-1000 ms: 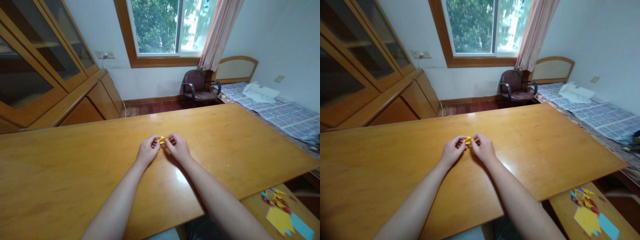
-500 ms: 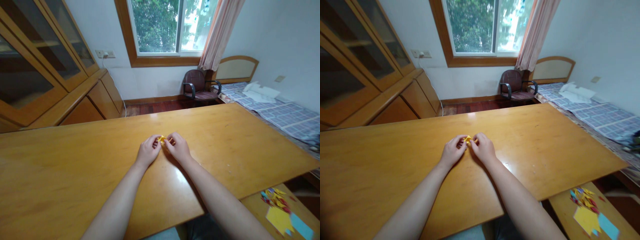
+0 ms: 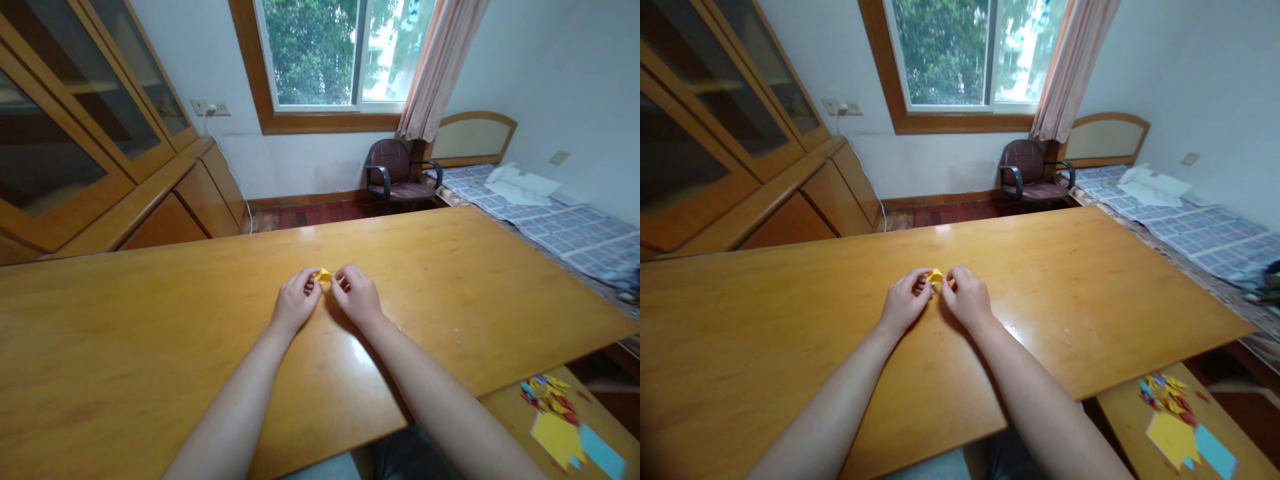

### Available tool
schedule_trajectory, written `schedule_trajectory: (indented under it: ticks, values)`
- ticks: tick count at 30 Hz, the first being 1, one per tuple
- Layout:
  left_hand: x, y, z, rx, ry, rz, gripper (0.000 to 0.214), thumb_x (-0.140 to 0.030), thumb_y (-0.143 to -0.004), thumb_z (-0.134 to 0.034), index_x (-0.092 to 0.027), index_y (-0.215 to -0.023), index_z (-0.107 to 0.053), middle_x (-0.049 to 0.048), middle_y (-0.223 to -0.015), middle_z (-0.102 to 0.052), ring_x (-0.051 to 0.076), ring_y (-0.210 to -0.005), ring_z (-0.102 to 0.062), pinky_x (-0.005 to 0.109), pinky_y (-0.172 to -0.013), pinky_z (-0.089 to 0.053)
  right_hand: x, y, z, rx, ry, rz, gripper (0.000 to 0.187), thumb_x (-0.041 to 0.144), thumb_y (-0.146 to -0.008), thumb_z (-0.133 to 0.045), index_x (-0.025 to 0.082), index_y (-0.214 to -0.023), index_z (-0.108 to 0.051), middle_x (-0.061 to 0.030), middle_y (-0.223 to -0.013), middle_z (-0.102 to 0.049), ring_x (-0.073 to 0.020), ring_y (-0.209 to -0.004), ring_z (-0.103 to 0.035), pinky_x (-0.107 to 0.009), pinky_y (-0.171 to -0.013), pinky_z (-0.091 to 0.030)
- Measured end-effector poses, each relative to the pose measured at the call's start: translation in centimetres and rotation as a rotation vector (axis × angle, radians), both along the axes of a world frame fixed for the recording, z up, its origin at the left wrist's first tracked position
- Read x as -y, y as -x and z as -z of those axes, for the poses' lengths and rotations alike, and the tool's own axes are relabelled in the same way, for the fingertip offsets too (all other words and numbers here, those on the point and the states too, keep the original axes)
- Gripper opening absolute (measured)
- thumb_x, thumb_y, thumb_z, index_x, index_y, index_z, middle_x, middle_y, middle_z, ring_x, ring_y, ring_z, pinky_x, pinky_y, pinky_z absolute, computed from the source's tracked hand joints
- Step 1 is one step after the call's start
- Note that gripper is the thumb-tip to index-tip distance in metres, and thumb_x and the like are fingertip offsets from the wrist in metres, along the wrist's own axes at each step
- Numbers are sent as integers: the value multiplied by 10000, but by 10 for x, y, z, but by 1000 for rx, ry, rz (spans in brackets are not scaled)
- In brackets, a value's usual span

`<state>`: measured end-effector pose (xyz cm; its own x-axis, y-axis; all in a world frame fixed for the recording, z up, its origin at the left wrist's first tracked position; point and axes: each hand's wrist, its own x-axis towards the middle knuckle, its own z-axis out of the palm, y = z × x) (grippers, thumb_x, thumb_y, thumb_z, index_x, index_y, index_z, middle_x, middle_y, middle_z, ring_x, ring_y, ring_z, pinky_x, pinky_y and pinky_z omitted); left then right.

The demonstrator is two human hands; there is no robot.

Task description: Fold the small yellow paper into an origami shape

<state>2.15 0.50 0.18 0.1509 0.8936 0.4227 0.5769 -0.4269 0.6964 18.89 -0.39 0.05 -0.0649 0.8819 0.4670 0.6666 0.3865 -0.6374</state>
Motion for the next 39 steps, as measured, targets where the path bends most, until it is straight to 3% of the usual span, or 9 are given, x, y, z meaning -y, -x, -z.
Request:
schedule_trajectory:
  ticks: [8,15,22,31,39]
  values:
    - [0,0,1,-5,2,12,234,-203,-839,-567,-211,-1067,-623,31,-882,-693,147,-723,-658,261,-745,-540,2,2,-2,25,8,54,96,306,-865,-562,212,-883,-565,-26,-806,-623,-149,-642,-585,-268,-619,-444]
    - [0,-2,3,63,67,98,232,-209,-827,-580,-210,-1052,-637,24,-854,-701,147,-716,-664,254,-711,-547,-3,2,4,-142,69,-109,219,246,-864,-555,205,-1079,-572,-65,-992,-659,-166,-829,-651,-282,-734,-530]
    - [-3,1,4,275,250,168,226,-207,-824,-556,-188,-1031,-646,14,-800,-667,133,-645,-671,242,-627,-568,-6,-1,3,-308,159,-175,133,215,-829,-578,192,-958,-598,-41,-914,-676,-156,-801,-658,-284,-737,-544]
    - [-5,4,8,394,344,233,217,-238,-827,-573,-172,-1019,-648,-5,-741,-628,125,-631,-655,236,-607,-552,-6,0,5,-419,190,-225,149,243,-852,-585,186,-982,-629,-55,-956,-689,-165,-835,-671,-297,-757,-546]
    - [-8,5,4,500,393,190,219,-285,-821,-604,-159,-992,-658,8,-747,-669,130,-628,-651,229,-609,-536,-6,-1,3,-406,194,-250,200,359,-874,-607,188,-971,-641,-49,-934,-680,-156,-795,-657,-281,-729,-532]
